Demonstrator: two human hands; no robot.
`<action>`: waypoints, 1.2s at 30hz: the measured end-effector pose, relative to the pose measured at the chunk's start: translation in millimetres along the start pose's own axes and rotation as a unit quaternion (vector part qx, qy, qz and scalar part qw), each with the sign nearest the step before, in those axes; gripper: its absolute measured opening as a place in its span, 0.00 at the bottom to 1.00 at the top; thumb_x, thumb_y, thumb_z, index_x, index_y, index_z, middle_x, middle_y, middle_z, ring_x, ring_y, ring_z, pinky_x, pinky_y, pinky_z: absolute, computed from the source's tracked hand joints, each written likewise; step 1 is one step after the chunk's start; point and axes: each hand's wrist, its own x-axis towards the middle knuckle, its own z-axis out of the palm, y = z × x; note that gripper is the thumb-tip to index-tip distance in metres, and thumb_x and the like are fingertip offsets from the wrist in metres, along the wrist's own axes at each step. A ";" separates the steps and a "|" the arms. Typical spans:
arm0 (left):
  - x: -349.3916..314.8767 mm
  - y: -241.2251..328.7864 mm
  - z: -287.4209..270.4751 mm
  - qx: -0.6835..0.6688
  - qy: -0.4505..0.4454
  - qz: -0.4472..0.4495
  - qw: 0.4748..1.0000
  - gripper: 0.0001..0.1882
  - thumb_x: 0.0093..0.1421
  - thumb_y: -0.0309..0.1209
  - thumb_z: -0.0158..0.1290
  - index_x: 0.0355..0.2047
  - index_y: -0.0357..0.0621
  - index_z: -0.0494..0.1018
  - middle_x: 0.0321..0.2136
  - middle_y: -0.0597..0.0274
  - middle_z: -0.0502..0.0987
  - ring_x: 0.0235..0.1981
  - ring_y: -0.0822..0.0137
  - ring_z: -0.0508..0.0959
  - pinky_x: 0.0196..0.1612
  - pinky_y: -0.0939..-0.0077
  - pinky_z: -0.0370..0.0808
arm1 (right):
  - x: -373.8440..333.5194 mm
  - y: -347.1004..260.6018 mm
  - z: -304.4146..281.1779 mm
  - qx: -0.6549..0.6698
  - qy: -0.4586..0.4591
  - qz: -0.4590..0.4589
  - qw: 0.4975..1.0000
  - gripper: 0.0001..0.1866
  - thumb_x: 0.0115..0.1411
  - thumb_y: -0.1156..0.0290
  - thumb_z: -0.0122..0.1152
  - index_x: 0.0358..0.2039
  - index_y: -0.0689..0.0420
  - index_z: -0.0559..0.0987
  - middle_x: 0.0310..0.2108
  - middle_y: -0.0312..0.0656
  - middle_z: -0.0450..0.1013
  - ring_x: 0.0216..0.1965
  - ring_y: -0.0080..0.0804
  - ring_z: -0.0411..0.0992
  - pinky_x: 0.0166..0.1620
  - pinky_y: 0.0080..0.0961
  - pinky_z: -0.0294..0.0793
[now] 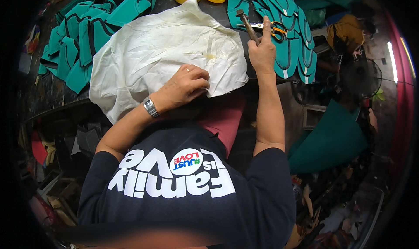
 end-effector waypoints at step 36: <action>268.0 -195.0 -51.3 0.194 0.111 -0.042 0.974 0.06 0.49 0.31 0.56 0.26 0.45 0.81 0.26 0.47 0.81 0.33 0.46 0.81 0.41 0.56 0.78 | 17.9 0.9 -0.5 0.101 -0.017 -0.092 0.991 0.50 0.50 0.71 0.59 0.74 0.46 0.50 0.21 0.46 0.73 0.24 0.43 0.74 0.37 0.35 0.75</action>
